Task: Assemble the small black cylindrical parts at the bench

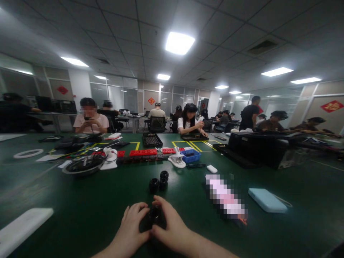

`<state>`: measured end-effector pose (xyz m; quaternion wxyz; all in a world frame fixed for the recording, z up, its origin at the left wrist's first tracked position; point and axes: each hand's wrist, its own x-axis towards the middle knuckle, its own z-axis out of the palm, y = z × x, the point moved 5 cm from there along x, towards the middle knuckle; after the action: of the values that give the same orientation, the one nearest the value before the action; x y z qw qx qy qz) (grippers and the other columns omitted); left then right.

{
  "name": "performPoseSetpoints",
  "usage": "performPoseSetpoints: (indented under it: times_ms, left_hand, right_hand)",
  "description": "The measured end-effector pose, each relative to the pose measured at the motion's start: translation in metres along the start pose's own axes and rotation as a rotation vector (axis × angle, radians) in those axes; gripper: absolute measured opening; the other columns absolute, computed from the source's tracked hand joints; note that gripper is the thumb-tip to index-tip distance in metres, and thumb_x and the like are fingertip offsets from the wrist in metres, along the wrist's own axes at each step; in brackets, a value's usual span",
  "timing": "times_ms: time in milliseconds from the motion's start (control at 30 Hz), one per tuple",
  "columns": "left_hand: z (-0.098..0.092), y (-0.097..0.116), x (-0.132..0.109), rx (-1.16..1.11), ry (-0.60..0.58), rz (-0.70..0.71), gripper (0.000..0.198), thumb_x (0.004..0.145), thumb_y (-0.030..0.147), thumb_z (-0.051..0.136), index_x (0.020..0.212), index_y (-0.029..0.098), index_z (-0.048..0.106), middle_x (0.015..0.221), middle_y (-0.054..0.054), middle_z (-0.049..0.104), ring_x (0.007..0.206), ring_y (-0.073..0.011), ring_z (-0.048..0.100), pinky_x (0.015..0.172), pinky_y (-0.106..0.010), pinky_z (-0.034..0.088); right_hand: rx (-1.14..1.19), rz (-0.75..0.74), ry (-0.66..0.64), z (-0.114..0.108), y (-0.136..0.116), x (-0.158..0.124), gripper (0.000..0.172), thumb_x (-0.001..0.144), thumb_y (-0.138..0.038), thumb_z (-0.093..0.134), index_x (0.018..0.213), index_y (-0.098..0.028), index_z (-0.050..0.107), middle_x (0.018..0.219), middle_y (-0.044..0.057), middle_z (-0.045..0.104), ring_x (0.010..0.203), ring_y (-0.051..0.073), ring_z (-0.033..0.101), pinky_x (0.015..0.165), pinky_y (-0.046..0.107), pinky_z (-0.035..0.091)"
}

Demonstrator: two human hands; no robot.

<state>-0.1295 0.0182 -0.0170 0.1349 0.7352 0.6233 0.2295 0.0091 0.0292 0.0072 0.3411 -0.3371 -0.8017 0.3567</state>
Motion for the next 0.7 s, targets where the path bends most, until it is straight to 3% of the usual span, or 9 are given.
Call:
performPoseSetpoints:
  times_ms: [367, 567, 700]
  left_hand:
    - [-0.003, 0.004, 0.007, 0.029, 0.019, -0.101, 0.044, 0.065, 0.031, 0.056, 0.108, 0.022, 0.056, 0.118, -0.007, 0.049, 0.113, -0.0257, 0.040, 0.098, -0.047, 0.019]
    - [-0.006, 0.008, 0.003, 0.048, 0.051, -0.085, 0.042, 0.064, 0.037, 0.058, 0.104, 0.022, 0.058, 0.112, -0.005, 0.052, 0.108, -0.0242, 0.043, 0.095, -0.038, 0.027]
    - [-0.006, 0.008, 0.000, 0.061, 0.073, -0.065, 0.041, 0.062, 0.035, 0.061, 0.100, 0.019, 0.059, 0.108, -0.006, 0.053, 0.102, -0.0239, 0.046, 0.090, -0.033, 0.033]
  right_hand:
    - [-0.118, 0.017, 0.218, 0.004, 0.014, 0.011, 0.062, 0.063, -0.025, 0.064, 0.119, -0.018, 0.037, 0.108, 0.007, 0.048, 0.100, 0.020, 0.048, 0.088, 0.035, 0.039]
    - [-0.163, -0.003, 0.200, 0.005, 0.011, 0.008, 0.052, 0.067, -0.021, 0.059, 0.116, -0.019, 0.041, 0.107, 0.007, 0.051, 0.100, 0.020, 0.050, 0.087, 0.036, 0.040]
    - [-0.186, -0.058, 0.147, 0.006, 0.007, 0.004, 0.056, 0.068, -0.020, 0.057, 0.121, -0.020, 0.037, 0.107, 0.006, 0.053, 0.100, 0.019, 0.051, 0.089, 0.035, 0.038]
